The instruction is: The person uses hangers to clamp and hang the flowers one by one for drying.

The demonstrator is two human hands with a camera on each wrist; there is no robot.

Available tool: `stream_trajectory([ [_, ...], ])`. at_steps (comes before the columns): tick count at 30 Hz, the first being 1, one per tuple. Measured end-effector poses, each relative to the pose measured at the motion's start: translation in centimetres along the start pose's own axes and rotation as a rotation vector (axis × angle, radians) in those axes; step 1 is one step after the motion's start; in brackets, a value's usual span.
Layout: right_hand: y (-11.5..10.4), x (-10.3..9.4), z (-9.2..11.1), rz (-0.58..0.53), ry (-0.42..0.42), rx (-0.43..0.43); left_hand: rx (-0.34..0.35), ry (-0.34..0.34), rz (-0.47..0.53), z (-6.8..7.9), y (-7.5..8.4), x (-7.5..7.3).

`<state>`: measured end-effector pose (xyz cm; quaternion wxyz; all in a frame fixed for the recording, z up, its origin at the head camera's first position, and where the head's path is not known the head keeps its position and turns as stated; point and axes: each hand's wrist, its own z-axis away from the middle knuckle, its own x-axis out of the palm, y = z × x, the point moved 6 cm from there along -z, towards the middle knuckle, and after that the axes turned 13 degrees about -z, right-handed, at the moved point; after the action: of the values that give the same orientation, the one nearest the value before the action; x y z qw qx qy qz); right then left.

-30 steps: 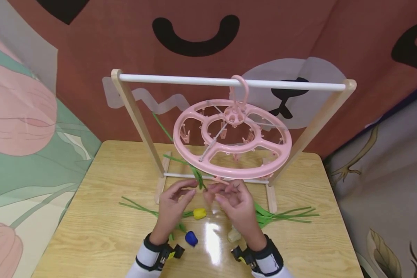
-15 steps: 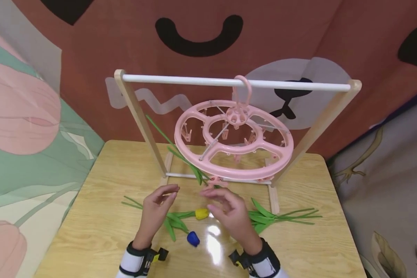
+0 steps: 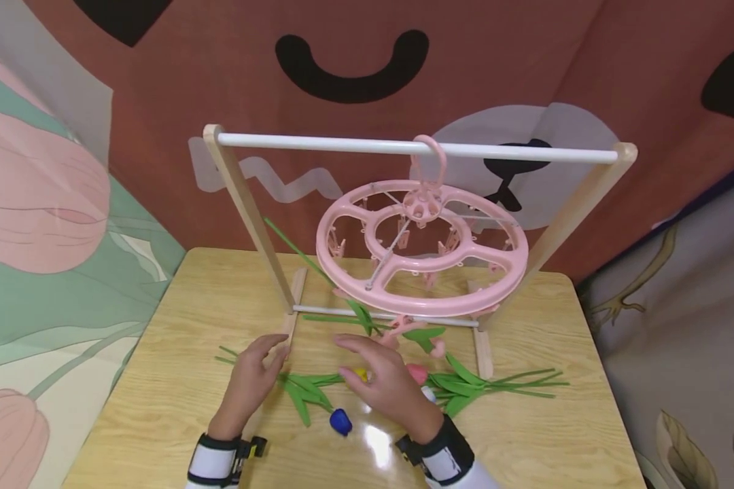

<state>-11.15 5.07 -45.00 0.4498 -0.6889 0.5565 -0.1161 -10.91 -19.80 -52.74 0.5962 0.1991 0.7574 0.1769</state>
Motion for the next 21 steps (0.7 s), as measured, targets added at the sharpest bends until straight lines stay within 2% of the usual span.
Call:
stream_trajectory([
  [3, 0.5, 0.7, 0.0, 0.046, -0.043, 0.013, 0.016, -0.029, -0.127, 0.3, -1.4, 0.2],
  [7, 1.2, 1.3, 0.0, 0.112, -0.107, 0.072, 0.088, -0.004, -0.245, 0.7, -2.6, -0.1],
  [10, 1.9, 1.8, 0.0, 0.144, -0.163, 0.14, 0.133, 0.011, -0.291, 1.0, -3.3, -0.1],
  [14, 2.9, 2.4, 0.3, 0.192, -0.241, 0.225, 0.151, -0.018, -0.36, 1.3, -4.0, 0.3],
  [21, 4.3, 3.1, 0.7, 0.272, -0.329, 0.295, 0.193, -0.042, -0.498, 1.8, -4.5, 0.9],
])
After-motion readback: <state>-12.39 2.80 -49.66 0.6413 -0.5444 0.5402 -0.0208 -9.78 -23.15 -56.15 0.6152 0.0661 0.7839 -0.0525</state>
